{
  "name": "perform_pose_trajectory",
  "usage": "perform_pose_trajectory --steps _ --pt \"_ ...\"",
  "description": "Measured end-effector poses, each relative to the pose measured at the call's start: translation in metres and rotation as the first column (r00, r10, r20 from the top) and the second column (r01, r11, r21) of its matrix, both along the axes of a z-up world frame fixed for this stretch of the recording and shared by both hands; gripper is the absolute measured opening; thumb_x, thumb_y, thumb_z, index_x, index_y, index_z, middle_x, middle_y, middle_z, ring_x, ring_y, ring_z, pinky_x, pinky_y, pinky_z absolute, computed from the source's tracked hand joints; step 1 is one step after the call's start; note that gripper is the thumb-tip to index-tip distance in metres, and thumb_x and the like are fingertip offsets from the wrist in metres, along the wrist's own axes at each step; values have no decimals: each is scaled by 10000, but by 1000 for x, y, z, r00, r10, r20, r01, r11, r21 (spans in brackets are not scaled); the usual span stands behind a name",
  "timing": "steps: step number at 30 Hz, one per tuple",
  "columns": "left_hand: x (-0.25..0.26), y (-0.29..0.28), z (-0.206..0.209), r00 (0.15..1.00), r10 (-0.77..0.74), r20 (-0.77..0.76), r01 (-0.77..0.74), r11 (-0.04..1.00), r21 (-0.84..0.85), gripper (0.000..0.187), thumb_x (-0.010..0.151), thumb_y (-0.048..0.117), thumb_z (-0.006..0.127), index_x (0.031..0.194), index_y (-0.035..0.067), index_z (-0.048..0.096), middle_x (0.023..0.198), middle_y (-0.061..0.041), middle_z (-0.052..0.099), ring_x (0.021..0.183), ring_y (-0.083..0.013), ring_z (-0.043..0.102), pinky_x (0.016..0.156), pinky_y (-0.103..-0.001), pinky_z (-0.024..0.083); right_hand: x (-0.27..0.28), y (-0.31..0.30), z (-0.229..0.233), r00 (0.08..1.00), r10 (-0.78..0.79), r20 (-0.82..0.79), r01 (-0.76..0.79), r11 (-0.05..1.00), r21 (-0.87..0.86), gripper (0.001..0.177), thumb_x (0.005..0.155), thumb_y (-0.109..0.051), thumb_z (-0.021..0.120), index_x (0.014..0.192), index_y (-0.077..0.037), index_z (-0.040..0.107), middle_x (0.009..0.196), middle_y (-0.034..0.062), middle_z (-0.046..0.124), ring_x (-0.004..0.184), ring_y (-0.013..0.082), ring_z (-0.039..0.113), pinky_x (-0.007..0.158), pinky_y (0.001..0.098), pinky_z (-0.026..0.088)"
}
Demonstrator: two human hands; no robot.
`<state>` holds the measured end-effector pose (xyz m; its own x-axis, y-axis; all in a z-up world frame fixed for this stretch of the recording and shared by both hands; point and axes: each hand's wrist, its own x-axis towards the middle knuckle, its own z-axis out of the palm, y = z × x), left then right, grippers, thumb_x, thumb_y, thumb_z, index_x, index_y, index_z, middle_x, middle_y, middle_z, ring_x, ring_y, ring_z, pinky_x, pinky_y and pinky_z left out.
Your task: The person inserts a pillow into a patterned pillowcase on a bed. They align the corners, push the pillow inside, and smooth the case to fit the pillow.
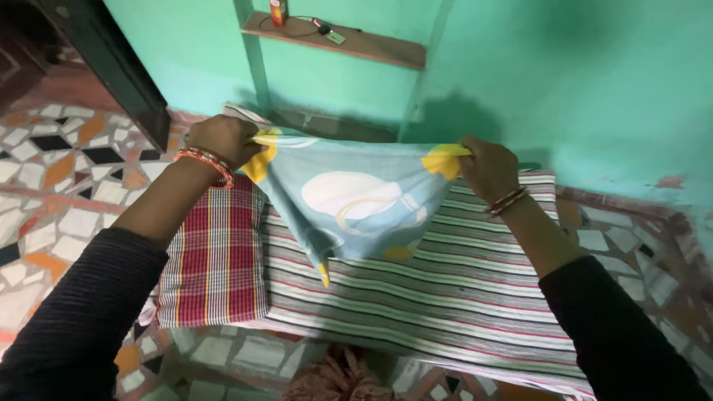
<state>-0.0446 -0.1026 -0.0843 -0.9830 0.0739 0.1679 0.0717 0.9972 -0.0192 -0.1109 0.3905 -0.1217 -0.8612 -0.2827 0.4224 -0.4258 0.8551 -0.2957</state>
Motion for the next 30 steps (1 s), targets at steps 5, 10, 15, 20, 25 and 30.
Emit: perform_pose_trajectory --steps 5,10,15,20,25,30 --pt "-56 -20 -18 972 59 227 -29 991 -134 400 888 524 708 1106 194 764 1102 -85 737 1057 -310 690 877 -496 533 -28 -15 -10 974 -136 183 76 951 299 344 962 -388 481 1044 -150 715 927 155 730 871 417 689 785 552 532" --pt "-119 -47 -54 983 10 183 24 983 -182 322 926 388 684 1153 166 736 1157 -85 748 1075 -299 719 864 -458 573 -79 -47 -29 816 -245 523 195 969 150 304 955 -290 504 1049 -111 732 823 119 794 781 303 738 728 461 551" --pt "-171 -60 -57 995 -76 -68 58 970 -238 287 960 173 614 1238 197 679 1223 -94 692 1066 -309 708 855 -457 566 -118 -71 -31 798 -107 592 354 880 -317 278 903 -122 584 1166 -54 640 859 135 752 629 216 701 520 355 530" --pt "-180 -56 -12 927 -38 -372 -27 986 -167 402 897 91 638 1294 137 596 1222 -85 654 1080 -338 663 760 -472 542 -129 -79 1 935 -130 330 307 763 -570 275 1001 -206 426 1197 -124 601 963 52 738 612 169 714 441 309 509" --pt "-131 -59 25 775 -125 -620 -18 976 -219 562 840 69 667 1393 113 578 1277 -69 649 1004 -332 670 718 -455 529 -111 -81 28 995 -103 18 93 790 -606 272 1084 -225 421 1172 -91 641 960 69 738 664 161 747 459 298 532" --pt "-73 -62 25 772 -123 -623 -62 962 -267 485 935 103 648 1416 91 585 1272 -68 657 1004 -318 669 754 -442 528 -83 -87 24 996 -79 -46 32 771 -636 235 1084 -185 453 1162 -94 655 952 77 752 721 159 768 470 302 539"
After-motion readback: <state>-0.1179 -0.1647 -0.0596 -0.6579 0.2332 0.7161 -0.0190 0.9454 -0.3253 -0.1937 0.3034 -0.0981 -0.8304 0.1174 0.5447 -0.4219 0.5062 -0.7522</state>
